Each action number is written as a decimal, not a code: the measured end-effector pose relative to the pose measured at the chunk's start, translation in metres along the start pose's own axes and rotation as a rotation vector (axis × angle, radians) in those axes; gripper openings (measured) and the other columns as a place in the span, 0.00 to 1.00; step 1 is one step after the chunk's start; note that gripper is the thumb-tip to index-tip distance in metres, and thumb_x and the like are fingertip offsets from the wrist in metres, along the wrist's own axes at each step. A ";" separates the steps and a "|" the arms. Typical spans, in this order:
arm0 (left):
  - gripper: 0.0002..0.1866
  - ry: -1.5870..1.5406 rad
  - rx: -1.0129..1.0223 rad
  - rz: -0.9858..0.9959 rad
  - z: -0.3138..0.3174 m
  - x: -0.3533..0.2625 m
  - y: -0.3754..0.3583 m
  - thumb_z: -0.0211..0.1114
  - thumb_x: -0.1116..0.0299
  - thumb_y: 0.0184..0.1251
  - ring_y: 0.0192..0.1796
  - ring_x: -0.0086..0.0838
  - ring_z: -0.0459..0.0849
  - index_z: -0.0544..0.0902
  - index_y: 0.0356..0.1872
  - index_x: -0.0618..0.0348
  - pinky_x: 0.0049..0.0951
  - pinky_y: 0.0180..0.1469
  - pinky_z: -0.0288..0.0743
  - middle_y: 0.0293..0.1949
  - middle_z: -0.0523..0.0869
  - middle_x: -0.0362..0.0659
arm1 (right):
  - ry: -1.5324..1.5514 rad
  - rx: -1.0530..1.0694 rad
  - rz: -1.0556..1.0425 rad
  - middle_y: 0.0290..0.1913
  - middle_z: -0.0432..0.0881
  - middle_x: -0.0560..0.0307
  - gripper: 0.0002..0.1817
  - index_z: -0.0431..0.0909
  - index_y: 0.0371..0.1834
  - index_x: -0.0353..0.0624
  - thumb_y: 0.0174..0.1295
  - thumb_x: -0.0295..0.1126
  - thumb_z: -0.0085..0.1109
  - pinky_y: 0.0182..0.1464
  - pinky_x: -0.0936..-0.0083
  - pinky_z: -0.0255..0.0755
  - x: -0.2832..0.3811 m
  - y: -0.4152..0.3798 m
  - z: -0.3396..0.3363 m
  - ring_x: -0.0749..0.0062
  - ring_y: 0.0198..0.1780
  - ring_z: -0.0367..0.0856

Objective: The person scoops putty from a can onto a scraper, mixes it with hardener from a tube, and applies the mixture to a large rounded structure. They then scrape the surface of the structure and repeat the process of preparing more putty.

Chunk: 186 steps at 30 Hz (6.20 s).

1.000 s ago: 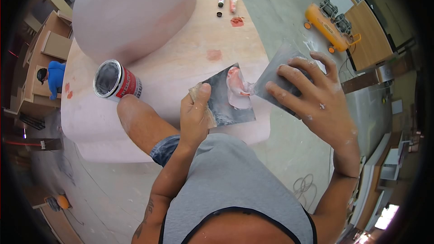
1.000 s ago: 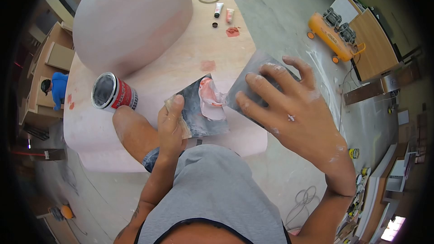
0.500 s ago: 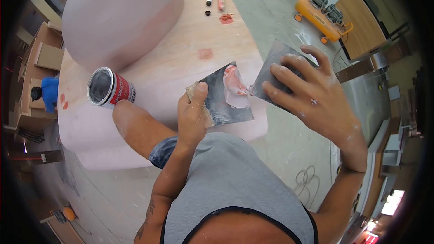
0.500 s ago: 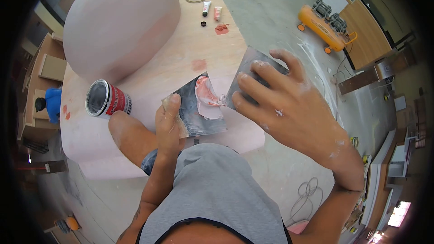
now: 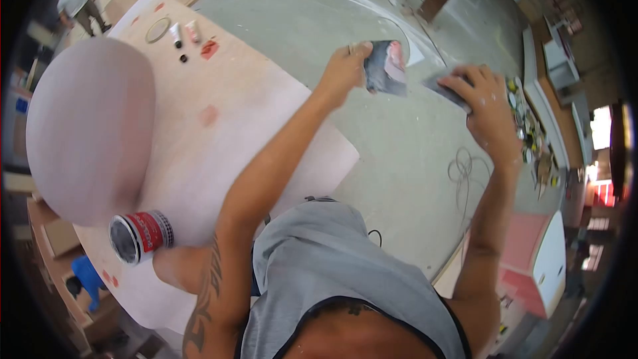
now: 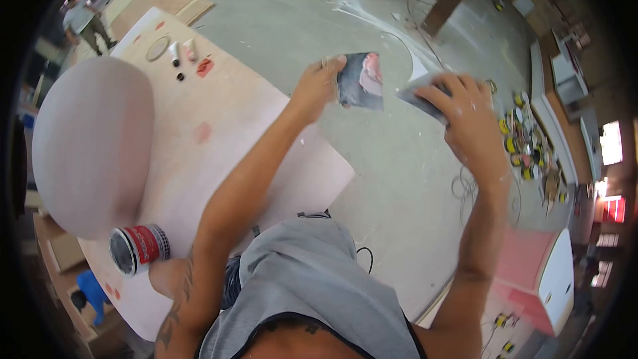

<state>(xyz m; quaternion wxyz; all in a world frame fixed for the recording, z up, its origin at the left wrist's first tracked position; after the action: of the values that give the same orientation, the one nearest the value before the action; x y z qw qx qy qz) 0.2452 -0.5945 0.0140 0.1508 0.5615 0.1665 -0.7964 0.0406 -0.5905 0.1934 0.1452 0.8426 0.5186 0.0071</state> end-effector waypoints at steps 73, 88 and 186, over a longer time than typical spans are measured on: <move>0.20 -0.181 -0.563 -0.263 -0.197 0.166 -0.217 0.57 0.55 0.77 0.39 0.26 0.86 0.77 0.55 0.63 0.28 0.34 0.81 0.43 0.85 0.41 | 1.099 0.171 1.119 0.59 0.76 0.37 0.25 0.72 0.66 0.43 0.64 0.26 0.51 0.64 0.57 0.69 0.070 -0.237 0.578 0.41 0.62 0.75; 0.16 -0.271 -0.504 -0.323 -0.156 0.211 -0.208 0.57 0.57 0.77 0.40 0.29 0.86 0.77 0.51 0.59 0.31 0.31 0.81 0.44 0.84 0.42 | 1.116 0.169 0.779 0.61 0.76 0.51 0.27 0.77 0.64 0.53 0.63 0.19 0.48 0.65 0.65 0.69 0.082 -0.195 0.496 0.49 0.62 0.73; 0.18 -0.774 -0.526 0.393 -0.149 -0.064 -0.311 0.51 0.59 0.81 0.43 0.28 0.87 0.75 0.56 0.65 0.30 0.44 0.85 0.44 0.86 0.46 | 0.891 0.031 -0.597 0.58 0.69 0.42 0.38 0.76 0.62 0.42 0.41 0.06 0.55 0.64 0.60 0.66 0.294 0.054 0.081 0.46 0.61 0.69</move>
<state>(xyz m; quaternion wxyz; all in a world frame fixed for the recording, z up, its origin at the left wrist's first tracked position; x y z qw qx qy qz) 0.2592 -0.2470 0.0573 0.4847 0.1891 0.1846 -0.8338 0.2370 -0.3751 0.0890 -0.1059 0.5759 0.7470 0.3147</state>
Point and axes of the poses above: each hand's wrist, its own y-axis towards the middle knuckle, its own z-axis out of the palm, x = y × z, the point moved 10 cm from there along y, towards the middle knuckle
